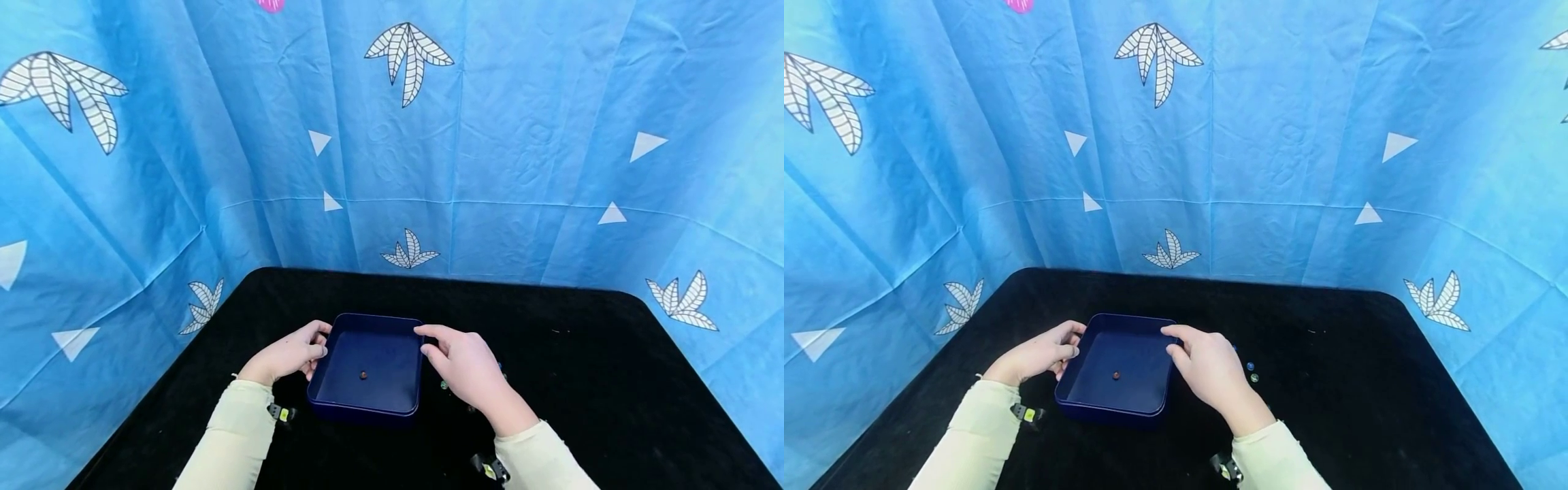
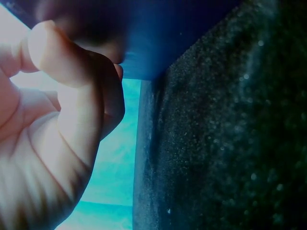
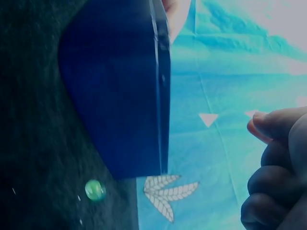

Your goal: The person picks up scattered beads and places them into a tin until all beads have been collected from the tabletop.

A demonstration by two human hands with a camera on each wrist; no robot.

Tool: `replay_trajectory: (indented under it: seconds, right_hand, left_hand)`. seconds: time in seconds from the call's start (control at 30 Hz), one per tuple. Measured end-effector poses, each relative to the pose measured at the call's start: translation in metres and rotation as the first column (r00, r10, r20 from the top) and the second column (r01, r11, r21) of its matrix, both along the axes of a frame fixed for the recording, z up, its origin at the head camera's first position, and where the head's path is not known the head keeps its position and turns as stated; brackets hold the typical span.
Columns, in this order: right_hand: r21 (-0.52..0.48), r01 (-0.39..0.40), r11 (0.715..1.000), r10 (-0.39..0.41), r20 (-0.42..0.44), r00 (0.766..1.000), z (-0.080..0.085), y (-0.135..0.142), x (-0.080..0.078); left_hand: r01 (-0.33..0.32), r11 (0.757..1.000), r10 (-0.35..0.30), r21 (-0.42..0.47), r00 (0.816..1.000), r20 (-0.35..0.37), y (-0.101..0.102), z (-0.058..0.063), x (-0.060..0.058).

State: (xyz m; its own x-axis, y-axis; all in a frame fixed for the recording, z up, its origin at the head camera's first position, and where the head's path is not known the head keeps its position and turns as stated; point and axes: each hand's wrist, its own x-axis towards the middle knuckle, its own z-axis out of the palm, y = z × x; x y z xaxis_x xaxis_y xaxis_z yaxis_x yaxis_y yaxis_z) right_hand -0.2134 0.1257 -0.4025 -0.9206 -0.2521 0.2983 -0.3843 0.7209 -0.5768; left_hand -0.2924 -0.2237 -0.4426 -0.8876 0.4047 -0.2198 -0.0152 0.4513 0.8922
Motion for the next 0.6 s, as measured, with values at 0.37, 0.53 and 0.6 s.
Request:
replay_trajectory:
  seconds: [0.37, 0.53, 0.6]
  right_hand:
    - [-0.035, 0.065, 0.997, -0.062, 0.059, 0.996, -0.002, 0.034, -0.017]
    - [-0.042, 0.102, 0.994, -0.098, 0.07, 0.993, -0.002, 0.049, -0.021]
    - [-0.045, 0.113, 0.993, -0.109, 0.088, 0.99, -0.003, 0.056, -0.022]
  left_hand:
    - [0.006, 1.0, -0.006, 0.01, 1.0, 0.015, -0.002, 0.001, 0.002]
    - [0.005, 1.0, -0.005, 0.012, 1.0, 0.005, -0.001, -0.001, 0.001]
    - [0.013, 1.0, -0.013, 0.015, 1.0, -0.004, 0.0, -0.002, 0.0]
